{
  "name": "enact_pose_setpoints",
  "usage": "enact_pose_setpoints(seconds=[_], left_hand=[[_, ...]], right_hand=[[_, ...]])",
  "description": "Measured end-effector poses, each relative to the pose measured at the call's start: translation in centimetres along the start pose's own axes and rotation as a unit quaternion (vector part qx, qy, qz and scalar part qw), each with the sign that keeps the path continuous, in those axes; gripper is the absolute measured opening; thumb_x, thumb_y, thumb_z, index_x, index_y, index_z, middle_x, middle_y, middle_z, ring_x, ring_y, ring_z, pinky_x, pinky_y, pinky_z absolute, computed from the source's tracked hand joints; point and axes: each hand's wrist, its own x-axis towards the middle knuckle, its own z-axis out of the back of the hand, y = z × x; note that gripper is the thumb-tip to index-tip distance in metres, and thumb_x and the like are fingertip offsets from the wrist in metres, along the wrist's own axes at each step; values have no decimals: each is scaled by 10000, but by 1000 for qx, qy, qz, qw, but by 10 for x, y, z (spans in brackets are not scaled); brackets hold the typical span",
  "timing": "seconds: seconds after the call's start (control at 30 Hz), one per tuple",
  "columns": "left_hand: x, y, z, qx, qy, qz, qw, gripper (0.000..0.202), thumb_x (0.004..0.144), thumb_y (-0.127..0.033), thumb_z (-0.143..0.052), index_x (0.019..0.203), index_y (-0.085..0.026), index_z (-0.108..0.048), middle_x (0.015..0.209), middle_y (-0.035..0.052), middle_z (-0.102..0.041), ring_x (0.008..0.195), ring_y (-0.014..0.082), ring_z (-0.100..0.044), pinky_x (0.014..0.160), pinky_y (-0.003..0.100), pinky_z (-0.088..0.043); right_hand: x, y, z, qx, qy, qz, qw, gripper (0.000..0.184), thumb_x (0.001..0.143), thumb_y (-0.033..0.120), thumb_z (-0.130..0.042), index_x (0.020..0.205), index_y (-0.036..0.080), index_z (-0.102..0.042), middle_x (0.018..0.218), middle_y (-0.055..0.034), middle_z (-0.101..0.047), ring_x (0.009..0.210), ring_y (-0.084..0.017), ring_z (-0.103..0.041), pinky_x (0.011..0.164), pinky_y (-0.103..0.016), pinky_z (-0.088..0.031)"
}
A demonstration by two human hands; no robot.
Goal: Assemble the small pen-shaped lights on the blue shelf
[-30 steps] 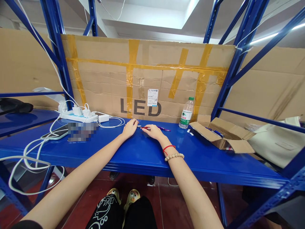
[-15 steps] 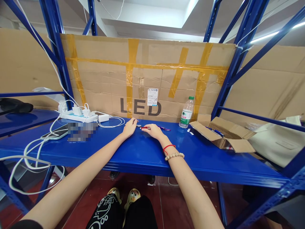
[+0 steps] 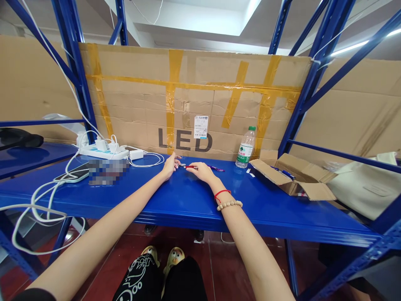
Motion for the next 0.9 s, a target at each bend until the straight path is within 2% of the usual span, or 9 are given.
enact_pose_setpoints(seconds=[0.13,0.27,0.63,0.9], left_hand=[[2,1,-2,-50,18,23,998,485,875,-432,-208,719,-144,-566,519,-9,-490,402,69,-410,465,200,-349],[1,1,-4,-58,18,27,998,503,876,-447,-201,689,-143,-556,518,-1,-499,415,73,-429,483,202,-361],[-3,-2,-3,8,7,17,1000,505,887,-414,-191,682,-154,-572,570,10,-546,473,94,-466,549,219,-388],[-6,-6,-2,11,5,19,1000,500,886,-406,-195,686,-153,-578,579,15,-554,480,97,-468,554,225,-385]], right_hand=[[0,-1,-1,5,-1,11,1000,270,838,388,-466,871,202,-659,860,-20,-672,758,-142,-578,667,-237,-391],[1,-1,-1,-1,-5,8,1000,287,839,401,-458,865,197,-658,849,-22,-670,750,-141,-572,640,-231,-380],[1,-4,-5,3,1,0,1000,390,786,527,-473,790,187,-666,722,-10,-658,626,-119,-550,566,-218,-373],[1,-6,-4,4,7,15,1000,310,814,443,-482,812,203,-678,780,-18,-678,676,-132,-576,637,-228,-404]])
